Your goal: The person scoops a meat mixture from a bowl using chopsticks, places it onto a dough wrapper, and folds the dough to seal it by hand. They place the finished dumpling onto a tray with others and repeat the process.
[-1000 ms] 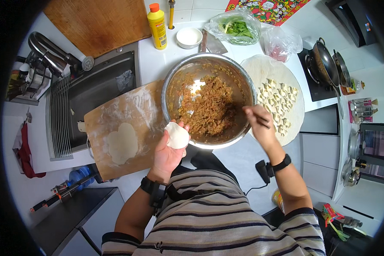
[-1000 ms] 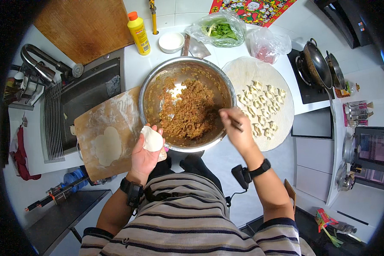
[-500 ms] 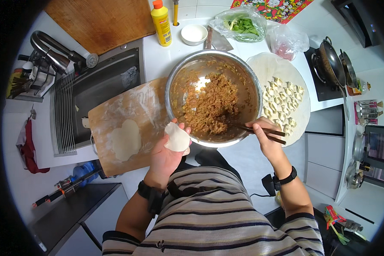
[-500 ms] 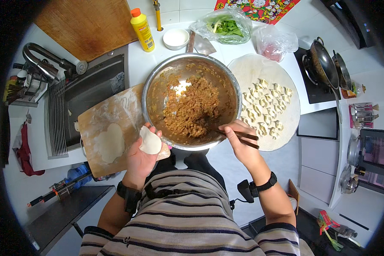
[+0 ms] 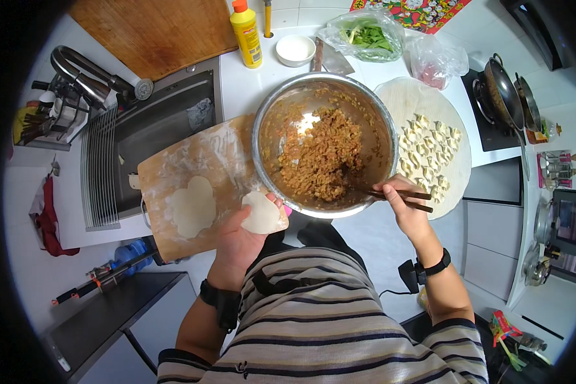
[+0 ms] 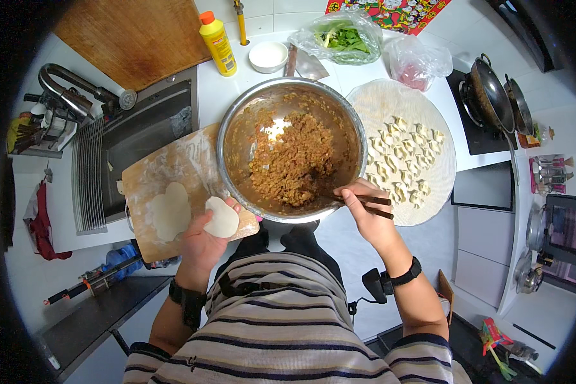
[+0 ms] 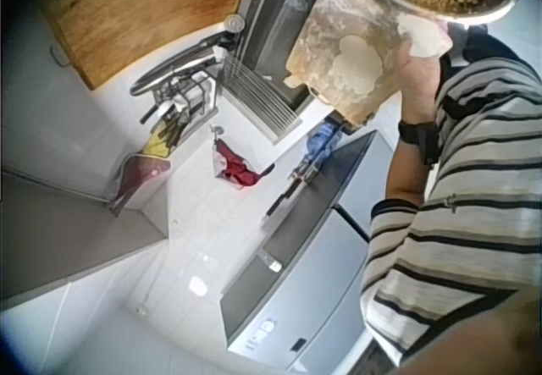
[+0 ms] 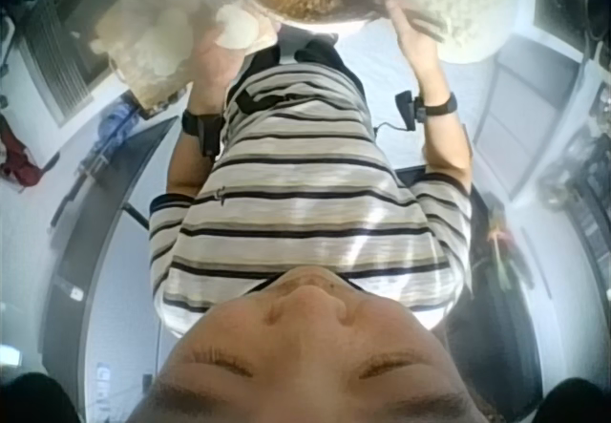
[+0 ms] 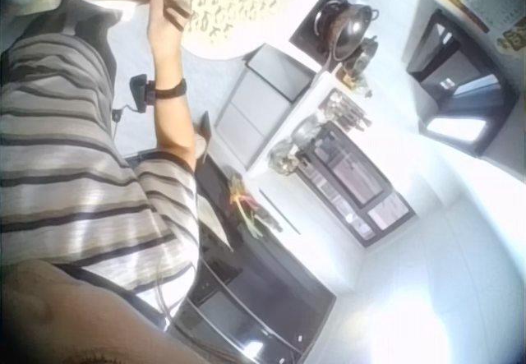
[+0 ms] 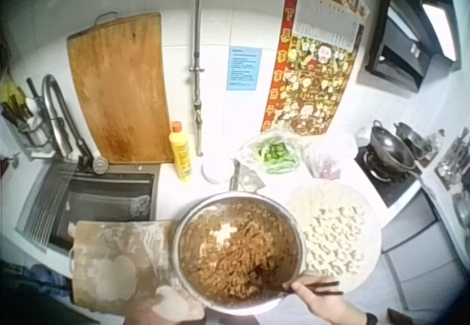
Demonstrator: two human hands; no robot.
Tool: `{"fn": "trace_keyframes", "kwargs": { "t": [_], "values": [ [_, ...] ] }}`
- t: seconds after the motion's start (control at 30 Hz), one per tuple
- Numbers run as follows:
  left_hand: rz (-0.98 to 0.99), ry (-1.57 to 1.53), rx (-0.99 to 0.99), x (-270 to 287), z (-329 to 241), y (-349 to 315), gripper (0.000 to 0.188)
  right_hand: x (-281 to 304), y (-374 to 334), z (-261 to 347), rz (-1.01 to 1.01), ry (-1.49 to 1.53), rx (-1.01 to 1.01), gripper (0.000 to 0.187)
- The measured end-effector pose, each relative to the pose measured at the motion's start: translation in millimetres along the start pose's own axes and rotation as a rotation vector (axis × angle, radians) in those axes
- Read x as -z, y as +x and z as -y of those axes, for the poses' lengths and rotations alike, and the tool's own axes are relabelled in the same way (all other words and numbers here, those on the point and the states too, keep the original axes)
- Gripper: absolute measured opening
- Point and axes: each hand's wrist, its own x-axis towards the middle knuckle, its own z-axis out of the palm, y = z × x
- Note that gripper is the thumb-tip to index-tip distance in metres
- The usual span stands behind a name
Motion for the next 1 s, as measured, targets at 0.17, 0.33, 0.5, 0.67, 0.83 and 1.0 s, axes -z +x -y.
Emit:
{"fn": "trace_keyframes", "kwargs": {
  "t": [0.17, 0.33, 0.5, 0.67, 0.83, 1.0],
  "values": [
    [-0.022, 0.032, 0.007, 1, 0, -1, 0.046, -2, -7, -12, 0.027, 0.073, -0.039, 0.023],
    [-0.083, 0.001, 0.023, -3, 0, -3, 0.045, -15, -17, -21, -0.02, 0.291, -0.096, 0.023],
    [-0.119, -0.01, 0.025, -6, 1, -6, 0.04, -24, -20, -20, -0.039, 0.46, -0.21, 0.023],
    [-0.242, 0.091, -0.044, -20, -4, -10, 0.038, -30, -24, -13, -0.058, 0.585, -0.216, 0.025],
    [-0.257, 0.125, -0.071, -23, -13, -7, 0.04, -34, -36, -17, -0.23, 0.785, -0.359, 0.024],
    [-0.243, 0.159, -0.106, -21, -16, 2, 0.04, -36, -33, -14, -0.26, 0.9, -0.542, 0.029]
  ]
}}
